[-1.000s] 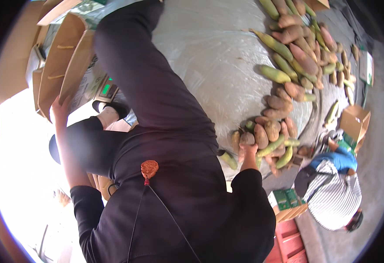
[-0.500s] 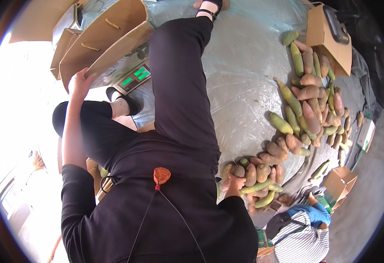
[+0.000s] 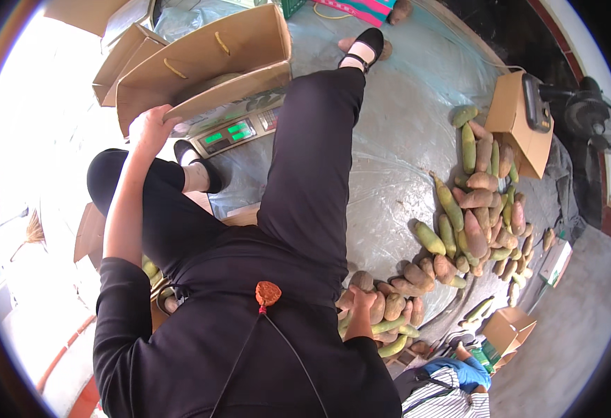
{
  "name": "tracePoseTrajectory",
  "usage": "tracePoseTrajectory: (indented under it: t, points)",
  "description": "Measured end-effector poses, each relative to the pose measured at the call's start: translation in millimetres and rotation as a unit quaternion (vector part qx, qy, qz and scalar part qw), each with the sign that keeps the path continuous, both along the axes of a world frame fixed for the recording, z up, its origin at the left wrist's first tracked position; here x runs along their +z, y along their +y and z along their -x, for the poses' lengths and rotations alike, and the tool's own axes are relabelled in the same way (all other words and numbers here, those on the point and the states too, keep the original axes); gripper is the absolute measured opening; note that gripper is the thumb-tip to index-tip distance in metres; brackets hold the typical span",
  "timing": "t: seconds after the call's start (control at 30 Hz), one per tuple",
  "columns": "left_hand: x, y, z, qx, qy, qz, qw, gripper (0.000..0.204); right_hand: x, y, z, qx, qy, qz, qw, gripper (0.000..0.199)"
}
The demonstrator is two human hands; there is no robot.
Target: The recorder is weighing vegetables on a scale and placing them into boxes.
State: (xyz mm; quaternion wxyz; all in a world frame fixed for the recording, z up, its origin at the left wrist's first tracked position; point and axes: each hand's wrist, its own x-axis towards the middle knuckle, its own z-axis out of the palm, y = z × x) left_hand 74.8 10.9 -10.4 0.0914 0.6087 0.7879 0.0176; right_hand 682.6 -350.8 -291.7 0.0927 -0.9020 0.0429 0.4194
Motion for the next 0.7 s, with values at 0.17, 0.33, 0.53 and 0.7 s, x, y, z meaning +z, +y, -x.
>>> tracePoseTrajectory:
  t: [0.17,0.33,0.53,0.7]
  points:
    - [8.7,-12.6,4.7,0.014,0.024,0.024,0.999,0.022,86.5,158.1,39.4,0.122,0.056,-0.208,0.969,0.079]
    - [5.9,-11.7,5.4,0.003,0.017,0.022,1.000,0.021,196.4,323.2,75.8,0.323,0.009,-0.349,0.880,0.078]
    - [7.5,-9.5,3.8,0.003,0.004,0.008,1.000,0.019,330.5,470.7,164.8,0.472,0.040,-0.563,0.677,0.076]
    - [7.3,-10.8,9.3,0.015,-0.009,0.017,1.000,0.018,398.4,517.3,291.8,0.638,0.011,-0.595,0.488,0.065]
